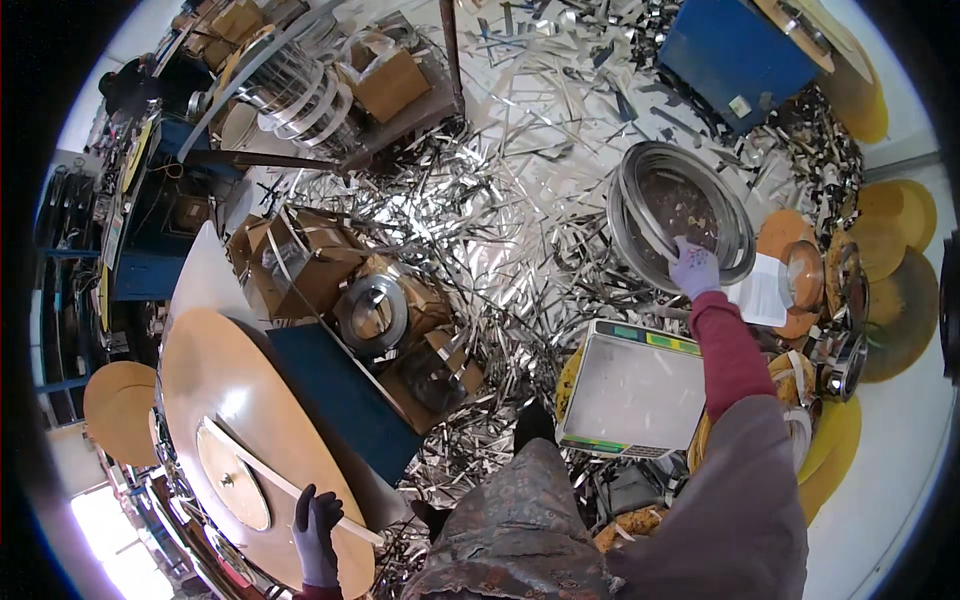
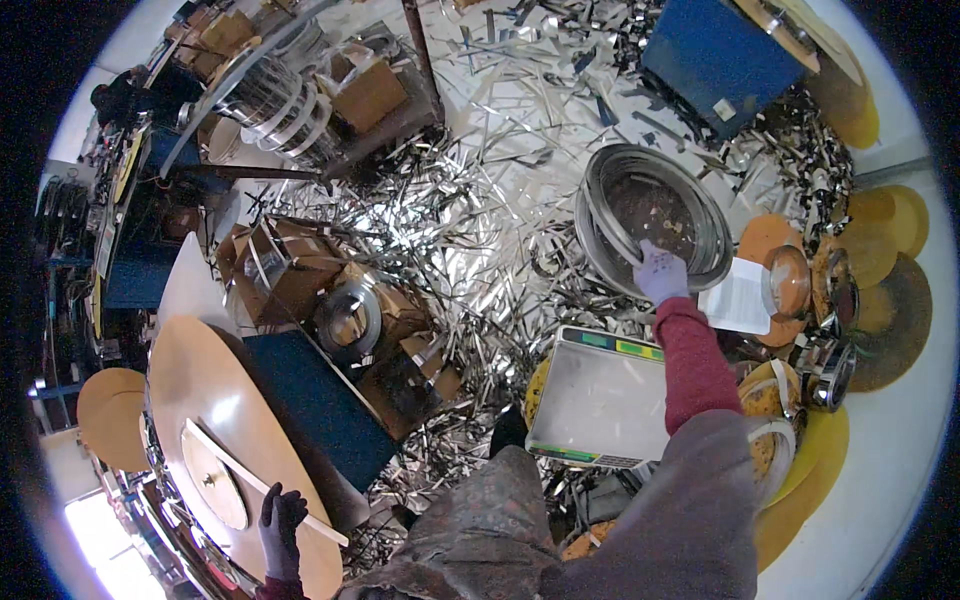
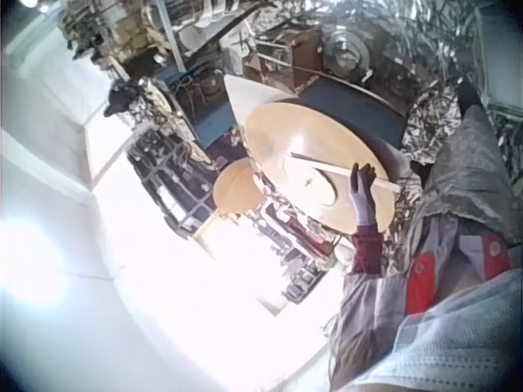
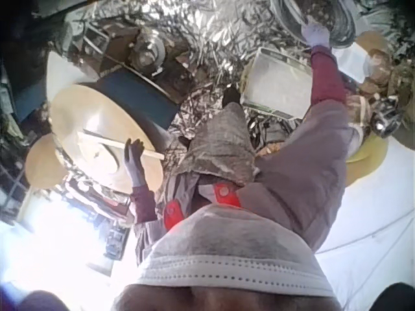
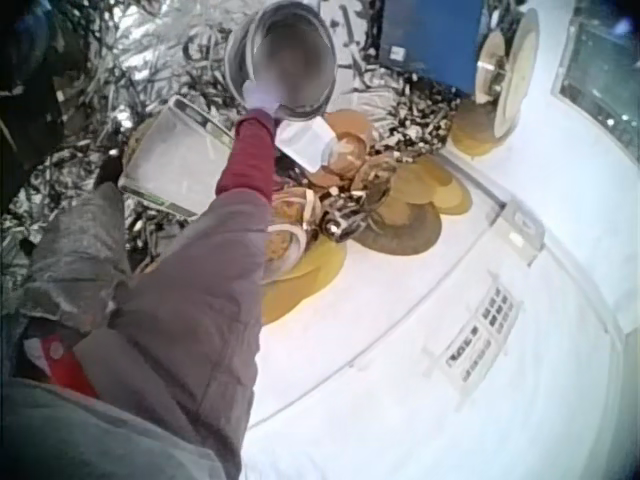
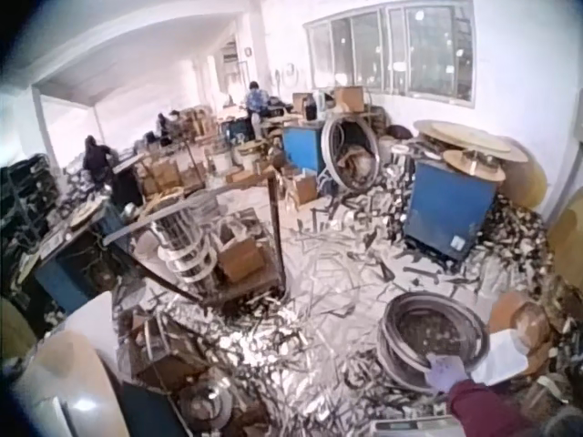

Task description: The person places a metal ring onto a yellow circular base and uses a metal bar to press it into place. They then pick up a smaller yellow disc from a pink bucket and place it onto the base, using the metal bar to secure it. The person continues to handle various metal rings and discs, arranging them on the base.

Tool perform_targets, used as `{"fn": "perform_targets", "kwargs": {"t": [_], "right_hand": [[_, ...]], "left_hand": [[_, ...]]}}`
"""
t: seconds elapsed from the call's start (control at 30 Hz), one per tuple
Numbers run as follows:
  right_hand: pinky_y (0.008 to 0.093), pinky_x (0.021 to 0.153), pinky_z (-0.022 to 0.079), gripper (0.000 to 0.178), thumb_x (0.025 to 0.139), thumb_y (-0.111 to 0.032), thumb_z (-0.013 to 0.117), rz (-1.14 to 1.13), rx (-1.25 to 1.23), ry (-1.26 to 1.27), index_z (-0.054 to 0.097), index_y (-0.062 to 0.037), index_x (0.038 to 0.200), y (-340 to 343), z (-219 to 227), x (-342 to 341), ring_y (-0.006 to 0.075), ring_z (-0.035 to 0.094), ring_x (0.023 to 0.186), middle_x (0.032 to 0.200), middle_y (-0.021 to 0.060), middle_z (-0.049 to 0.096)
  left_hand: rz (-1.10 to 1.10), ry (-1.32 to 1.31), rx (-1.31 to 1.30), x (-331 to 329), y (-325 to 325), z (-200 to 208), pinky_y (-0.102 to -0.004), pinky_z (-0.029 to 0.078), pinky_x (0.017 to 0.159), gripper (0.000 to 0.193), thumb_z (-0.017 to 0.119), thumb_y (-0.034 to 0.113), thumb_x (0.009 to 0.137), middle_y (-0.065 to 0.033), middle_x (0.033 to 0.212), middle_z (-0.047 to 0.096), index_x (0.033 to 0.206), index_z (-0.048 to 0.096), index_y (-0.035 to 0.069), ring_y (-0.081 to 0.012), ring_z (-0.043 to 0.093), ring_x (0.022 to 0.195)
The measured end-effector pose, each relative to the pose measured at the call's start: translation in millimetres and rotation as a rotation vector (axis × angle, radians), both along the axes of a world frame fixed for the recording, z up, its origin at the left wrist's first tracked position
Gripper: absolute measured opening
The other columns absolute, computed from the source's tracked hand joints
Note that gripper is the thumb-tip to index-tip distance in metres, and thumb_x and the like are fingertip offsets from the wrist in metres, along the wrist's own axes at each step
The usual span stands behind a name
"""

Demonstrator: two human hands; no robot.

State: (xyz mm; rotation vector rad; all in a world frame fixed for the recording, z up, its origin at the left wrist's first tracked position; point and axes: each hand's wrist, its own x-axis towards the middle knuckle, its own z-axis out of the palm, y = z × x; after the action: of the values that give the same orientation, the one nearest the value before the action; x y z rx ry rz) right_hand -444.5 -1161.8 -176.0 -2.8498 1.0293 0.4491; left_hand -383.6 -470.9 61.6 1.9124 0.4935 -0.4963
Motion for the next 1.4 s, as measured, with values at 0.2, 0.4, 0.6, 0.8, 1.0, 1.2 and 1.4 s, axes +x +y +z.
{"fn": "perform_targets", "kwargs": {"t": [0.2, 0.4, 0.6, 0.8, 1.0, 1.2, 1.4], "right_hand": [[0.0412, 0.093, 0.045, 0.067, 0.074, -0.048, 0.071, -0.017, -0.115, -0.138, 0.052, -0.0124, 0.127, 32.5, -78.5, 0.4, 0.0297, 0.055, 0.115, 0.118, 0.0184, 0.059], [0.0394, 0.101, 0.041, 0.078, 0.069, -0.046, 0.074, -0.166, 0.191, -0.017, 0.051, -0.0048, 0.131, 10.0, -127.1, 3.1, 0.0293, 0.053, 0.119, 0.126, 0.0172, 0.057], [0.0382, 0.095, 0.046, 0.06, 0.078, -0.032, 0.069, -0.12, 0.269, 0.079, 0.054, -0.0089, 0.132, -21.1, -137.2, -14.1, 0.0326, 0.059, 0.112, 0.125, 0.0205, 0.059], [0.0411, 0.111, 0.029, 0.061, 0.09, -0.037, 0.059, 0.082, -0.135, -0.1, 0.041, -0.0082, 0.141, 54.8, -81.0, 45.9, 0.0333, 0.036, 0.134, 0.145, 0.0175, 0.038], [0.0436, 0.111, 0.028, 0.059, 0.093, -0.035, 0.055, 0.493, 0.672, -0.611, 0.041, 0.0007, 0.138, 396.3, 77.7, 74.8, 0.0383, 0.034, 0.134, 0.143, 0.0249, 0.037], [0.0524, 0.107, 0.028, 0.052, 0.091, -0.028, 0.058, 0.939, 0.51, -0.61, 0.046, -0.0047, 0.136, 666.8, 173.4, 7.3, 0.0397, 0.033, 0.132, 0.139, 0.0255, 0.039], [0.0492, 0.104, 0.033, 0.044, 0.092, -0.022, 0.052, 0.756, 0.125, -0.614, 0.048, -0.0073, 0.133, 707.6, 115.6, -31.4, 0.0433, 0.038, 0.127, 0.138, 0.0283, 0.039]], "left_hand": [[-0.013, 0.049, 0.131, -5.6, -48.8, -2.5, -0.0325, 0.054, 0.081, 0.045, 0.053, 0.022, 0.097, -0.0165, 0.104, 0.065, 0.132, 0.044, -0.004, -0.0231, 0.065, 0.091], [-0.02, 0.068, 0.187, -5.3, -55.0, 5.7, -0.032, 0.054, 0.082, 0.046, 0.055, 0.016, 0.094, -0.0156, 0.107, 0.065, 0.133, 0.043, -0.005, -0.022, 0.065, 0.093], [0.185, 0.076, 0.145, -14.6, -10.7, 13.1, -0.0309, 0.051, 0.087, 0.045, 0.06, 0.011, 0.092, -0.0151, 0.109, 0.064, 0.131, 0.047, -0.006, -0.022, 0.064, 0.098], [0.355, -0.183, 0.244, -86.3, 103.0, 13.2, -0.0296, 0.05, 0.088, 0.05, 0.063, 0.002, 0.088, -0.0124, 0.11, 0.064, 0.134, 0.044, -0.002, -0.0175, 0.062, 0.097], [0.537, -0.38, 0.737, -196.2, 230.1, -0.4, -0.0297, 0.052, 0.083, 0.04, 0.068, 0.006, 0.082, -0.0119, 0.105, 0.065, 0.119, 0.058, 0.0, -0.0174, 0.065, 0.092], [0.676, -0.391, 1.183, -261.8, 419.0, 13.1, -0.0356, 0.051, 0.079, 0.025, 0.067, 0.012, 0.081, -0.0163, 0.096, 0.065, 0.104, 0.067, 0.003, -0.028, 0.065, 0.086], [0.734, -0.477, 1.247, -246.3, 715.2, -31.3, -0.0406, 0.05, 0.078, 0.028, 0.066, 0.024, 0.083, -0.017, 0.093, 0.064, 0.101, 0.066, 0.003, -0.0332, 0.063, 0.085]]}}
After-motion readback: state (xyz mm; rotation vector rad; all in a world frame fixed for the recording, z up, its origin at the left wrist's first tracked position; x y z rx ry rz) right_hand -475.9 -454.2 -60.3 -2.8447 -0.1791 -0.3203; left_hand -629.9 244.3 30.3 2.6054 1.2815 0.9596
